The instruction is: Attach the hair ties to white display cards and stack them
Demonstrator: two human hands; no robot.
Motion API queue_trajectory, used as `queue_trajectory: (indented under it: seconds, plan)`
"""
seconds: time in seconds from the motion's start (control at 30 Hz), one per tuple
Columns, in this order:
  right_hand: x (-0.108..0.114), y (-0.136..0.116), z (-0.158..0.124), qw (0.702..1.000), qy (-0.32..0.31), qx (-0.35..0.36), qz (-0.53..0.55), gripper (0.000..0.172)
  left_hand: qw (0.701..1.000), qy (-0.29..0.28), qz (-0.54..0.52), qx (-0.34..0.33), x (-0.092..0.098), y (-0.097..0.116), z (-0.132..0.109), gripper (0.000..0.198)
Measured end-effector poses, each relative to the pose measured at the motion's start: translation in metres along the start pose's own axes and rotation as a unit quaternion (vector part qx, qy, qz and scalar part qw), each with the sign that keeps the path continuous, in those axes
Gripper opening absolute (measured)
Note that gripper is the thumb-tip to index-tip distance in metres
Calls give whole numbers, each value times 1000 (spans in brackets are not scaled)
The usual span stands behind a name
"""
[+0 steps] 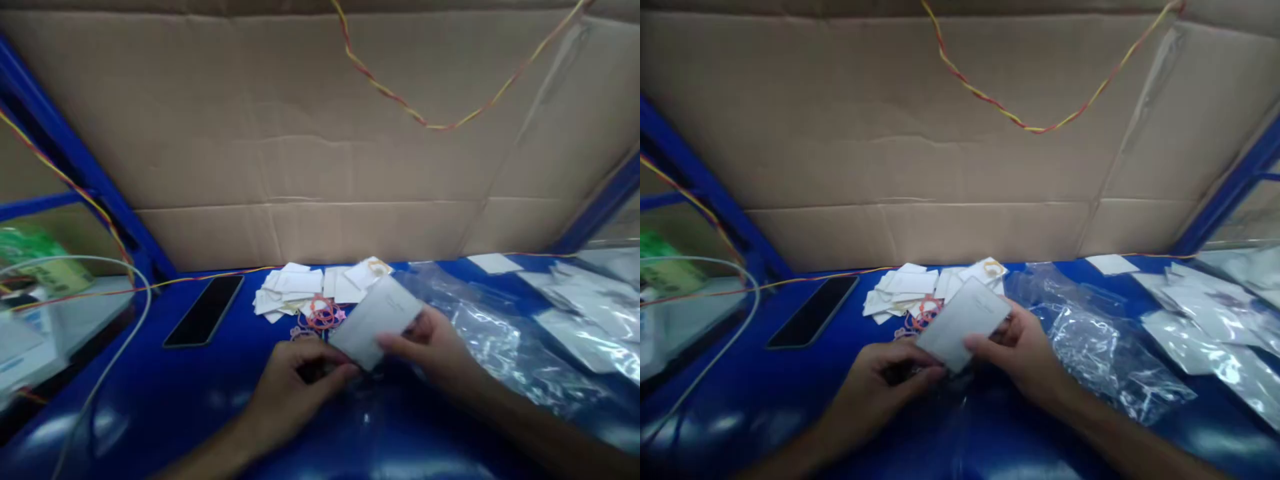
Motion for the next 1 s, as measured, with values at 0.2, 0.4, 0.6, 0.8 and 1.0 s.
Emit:
queue_trajectory:
  seconds: [0.2,0.4,0.6,0.8,1.0]
  plan:
    - [-4,-3,-5,999,-35,3,-10,59,1000,2,17,2,1,3,1,34]
    - [-2,-6,-7,997,-48,13,-51,66,1000,2,5,11,1,4,-1,32]
    - [-3,-7,-8,991,-73,13,-111,43,1000,11,0,21,0,2,-1,31]
    - [-11,-9,-13,984,-136,6,-114,37,1000,2,-2,27,0,3,-1,36]
    - [-4,-5,-7,994,-62,4,-95,39,999,17,-15,36,3,5,0,36]
Point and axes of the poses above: each hand's wrist, its own z-axis towards the middle knuckle, its own x-axis out of the back of the hand, y = z × x, the point moved 4 cm from there along z, towards the middle knuckle, and after that the axes turned 15 degrees about x, right-handed, at the moved point
